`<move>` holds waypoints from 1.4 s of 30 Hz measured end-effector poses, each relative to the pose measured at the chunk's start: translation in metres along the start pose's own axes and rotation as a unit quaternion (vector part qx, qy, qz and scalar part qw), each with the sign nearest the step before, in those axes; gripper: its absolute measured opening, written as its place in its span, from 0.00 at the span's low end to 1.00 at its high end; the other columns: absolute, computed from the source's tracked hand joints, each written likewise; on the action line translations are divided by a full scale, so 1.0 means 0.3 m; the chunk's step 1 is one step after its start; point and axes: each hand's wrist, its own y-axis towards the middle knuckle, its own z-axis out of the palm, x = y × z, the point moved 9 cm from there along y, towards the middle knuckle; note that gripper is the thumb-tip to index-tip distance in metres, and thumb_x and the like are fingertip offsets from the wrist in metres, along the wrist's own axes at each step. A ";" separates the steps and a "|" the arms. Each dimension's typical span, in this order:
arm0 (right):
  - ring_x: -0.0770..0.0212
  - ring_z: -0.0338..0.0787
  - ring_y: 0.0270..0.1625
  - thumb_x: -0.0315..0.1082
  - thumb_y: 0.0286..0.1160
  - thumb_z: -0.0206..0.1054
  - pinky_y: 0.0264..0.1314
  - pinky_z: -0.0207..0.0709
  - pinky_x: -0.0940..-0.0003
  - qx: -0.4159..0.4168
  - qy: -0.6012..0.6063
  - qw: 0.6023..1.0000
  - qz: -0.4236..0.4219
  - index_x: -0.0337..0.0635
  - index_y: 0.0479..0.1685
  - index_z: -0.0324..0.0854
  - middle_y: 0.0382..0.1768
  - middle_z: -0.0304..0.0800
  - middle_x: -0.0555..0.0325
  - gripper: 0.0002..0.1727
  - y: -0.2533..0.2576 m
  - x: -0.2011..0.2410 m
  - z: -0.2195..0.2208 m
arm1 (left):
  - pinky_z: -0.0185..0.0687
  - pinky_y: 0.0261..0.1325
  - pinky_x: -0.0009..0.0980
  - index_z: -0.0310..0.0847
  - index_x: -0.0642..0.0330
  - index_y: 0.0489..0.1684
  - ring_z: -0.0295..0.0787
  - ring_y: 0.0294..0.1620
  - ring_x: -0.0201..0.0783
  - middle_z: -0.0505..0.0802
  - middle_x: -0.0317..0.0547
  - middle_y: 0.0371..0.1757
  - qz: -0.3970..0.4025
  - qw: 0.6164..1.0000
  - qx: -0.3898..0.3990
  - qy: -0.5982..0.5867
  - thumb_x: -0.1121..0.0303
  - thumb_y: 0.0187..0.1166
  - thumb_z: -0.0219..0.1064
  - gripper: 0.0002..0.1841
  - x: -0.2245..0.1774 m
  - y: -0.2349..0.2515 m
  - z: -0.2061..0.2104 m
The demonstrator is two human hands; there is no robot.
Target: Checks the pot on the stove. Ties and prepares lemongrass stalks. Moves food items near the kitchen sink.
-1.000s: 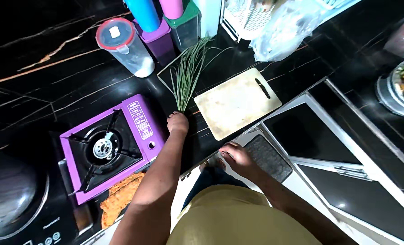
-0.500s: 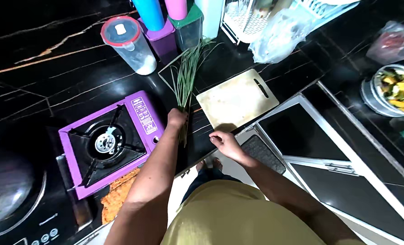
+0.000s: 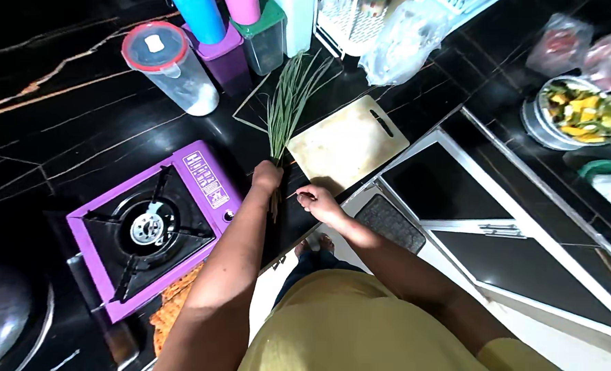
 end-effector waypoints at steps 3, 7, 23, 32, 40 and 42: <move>0.57 0.92 0.54 0.34 0.87 0.63 0.61 0.85 0.62 -0.010 0.037 0.999 0.024 0.35 0.69 0.80 0.59 0.88 0.43 0.18 0.013 -0.027 -0.001 | 0.79 0.63 0.69 0.83 0.77 0.50 0.86 0.62 0.70 0.89 0.74 0.56 0.025 0.999 -0.014 0.043 0.61 0.80 0.71 0.21 -0.034 0.000 0.004; 0.58 0.92 0.56 0.34 0.88 0.62 0.61 0.85 0.64 0.007 0.053 0.998 0.032 0.34 0.69 0.80 0.61 0.87 0.41 0.18 0.002 -0.034 0.035 | 0.82 0.59 0.67 0.84 0.74 0.45 0.88 0.62 0.67 0.89 0.72 0.55 0.013 0.994 -0.018 0.111 0.68 0.77 0.70 0.13 -0.073 -0.013 0.035; 0.59 0.91 0.52 0.33 0.89 0.61 0.55 0.85 0.67 -0.030 0.164 0.983 0.074 0.34 0.71 0.77 0.62 0.85 0.42 0.18 -0.041 -0.069 0.017 | 0.85 0.57 0.61 0.79 0.74 0.60 0.91 0.52 0.62 0.89 0.70 0.54 0.045 0.996 0.018 -0.070 0.62 0.84 0.66 0.20 -0.018 0.006 0.048; 0.60 0.90 0.52 0.32 0.88 0.62 0.54 0.84 0.68 -0.021 0.165 0.982 0.086 0.33 0.72 0.76 0.61 0.85 0.43 0.19 -0.035 -0.077 0.063 | 0.82 0.60 0.66 0.85 0.74 0.46 0.87 0.63 0.67 0.90 0.70 0.57 0.026 0.990 -0.013 0.136 0.69 0.76 0.70 0.13 -0.081 -0.035 0.083; 0.59 0.90 0.54 0.33 0.88 0.61 0.54 0.85 0.66 0.012 0.172 0.982 0.077 0.35 0.72 0.76 0.63 0.85 0.44 0.19 -0.054 -0.094 0.015 | 0.82 0.62 0.66 0.86 0.72 0.50 0.85 0.67 0.66 0.89 0.69 0.62 0.004 0.980 -0.018 0.199 0.69 0.78 0.67 0.13 -0.091 -0.027 0.124; 0.59 0.90 0.55 0.34 0.89 0.60 0.55 0.85 0.66 0.025 0.168 0.983 0.075 0.35 0.73 0.76 0.64 0.85 0.44 0.19 -0.058 -0.097 -0.025 | 0.82 0.61 0.66 0.87 0.71 0.50 0.85 0.67 0.66 0.89 0.69 0.62 -0.007 0.978 -0.026 0.206 0.69 0.78 0.67 0.13 -0.089 -0.020 0.125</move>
